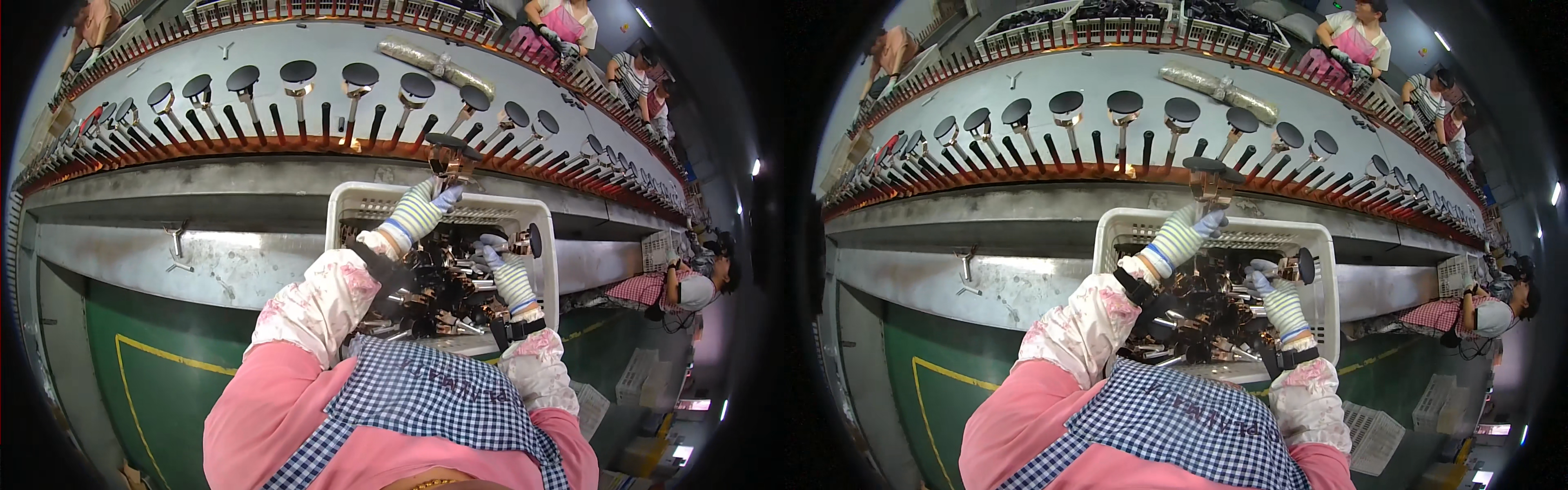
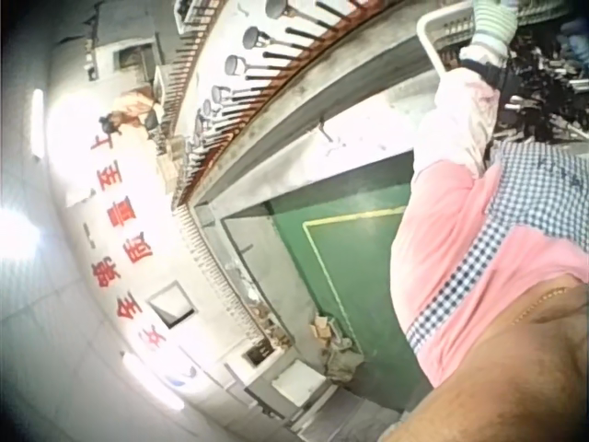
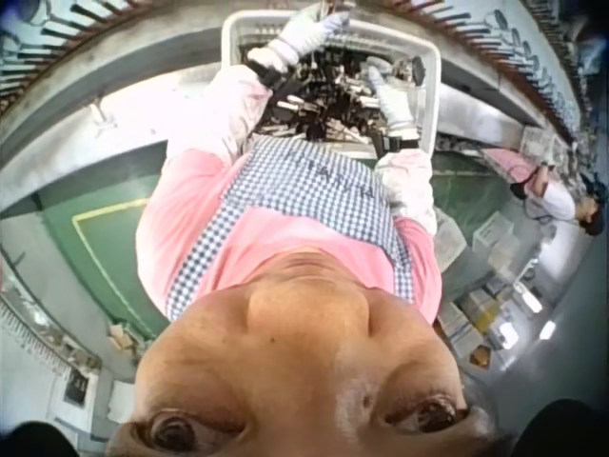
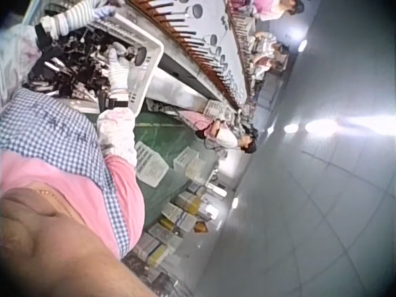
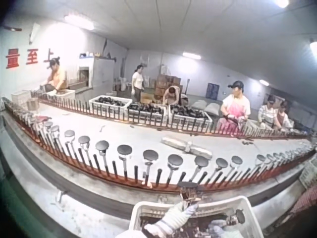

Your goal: Picking flashlight components from a bin and placing them onto an assembly line conveyor.

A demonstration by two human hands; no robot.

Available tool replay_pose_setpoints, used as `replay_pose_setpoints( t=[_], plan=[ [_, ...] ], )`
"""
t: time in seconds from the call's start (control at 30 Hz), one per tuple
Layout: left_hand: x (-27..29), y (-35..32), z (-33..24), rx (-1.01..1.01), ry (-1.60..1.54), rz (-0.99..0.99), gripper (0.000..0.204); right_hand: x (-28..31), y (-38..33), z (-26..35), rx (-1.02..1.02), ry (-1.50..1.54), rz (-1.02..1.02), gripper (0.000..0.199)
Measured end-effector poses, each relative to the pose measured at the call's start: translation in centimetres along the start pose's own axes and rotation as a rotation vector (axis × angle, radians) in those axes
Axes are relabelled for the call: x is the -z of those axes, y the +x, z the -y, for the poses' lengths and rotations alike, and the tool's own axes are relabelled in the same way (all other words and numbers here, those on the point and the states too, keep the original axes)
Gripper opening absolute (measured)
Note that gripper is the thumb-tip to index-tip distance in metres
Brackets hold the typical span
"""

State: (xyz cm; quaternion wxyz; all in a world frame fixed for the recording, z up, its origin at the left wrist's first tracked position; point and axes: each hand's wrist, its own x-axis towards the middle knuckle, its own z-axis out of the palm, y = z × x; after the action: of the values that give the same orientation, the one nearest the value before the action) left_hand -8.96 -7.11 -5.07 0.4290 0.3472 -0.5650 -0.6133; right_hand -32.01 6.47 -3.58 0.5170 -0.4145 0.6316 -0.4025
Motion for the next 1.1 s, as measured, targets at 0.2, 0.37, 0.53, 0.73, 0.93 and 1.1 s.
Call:
replay_pose_setpoints(
  t=[0.2,0.37,0.53,0.73,0.93,1.1],
  plan=[
    [0.1,-0.7,-1.6,0.154,-0.065,0.031,0.055,0.9,0.4,-0.4,0.025,-0.045,0.015,0.045],
    [-1.5,-0.1,-1.3,0.121,-0.236,-0.034,0.045,4.6,3.2,-2.5,0.149,-0.366,0.011,0.049],
    [-3.4,0.4,-0.8,0.023,-0.268,-0.114,0.051,8.1,6.6,3.2,0.321,-0.959,-0.105,0.059],
    [-7.8,1.2,-0.5,0.007,-0.23,-0.089,0.051,16.3,15.6,6.8,0.523,-0.708,-0.392,0.029],
    [-11.8,2.0,-0.5,-0.045,-0.209,-0.054,0.051,20.7,24.0,7.7,0.472,-0.581,-0.424,0.026],
    [-13.8,2.4,-0.1,-0.037,-0.182,-0.094,0.051,18.8,25.3,8.0,0.566,-0.828,-0.455,0.024]
  ],
)
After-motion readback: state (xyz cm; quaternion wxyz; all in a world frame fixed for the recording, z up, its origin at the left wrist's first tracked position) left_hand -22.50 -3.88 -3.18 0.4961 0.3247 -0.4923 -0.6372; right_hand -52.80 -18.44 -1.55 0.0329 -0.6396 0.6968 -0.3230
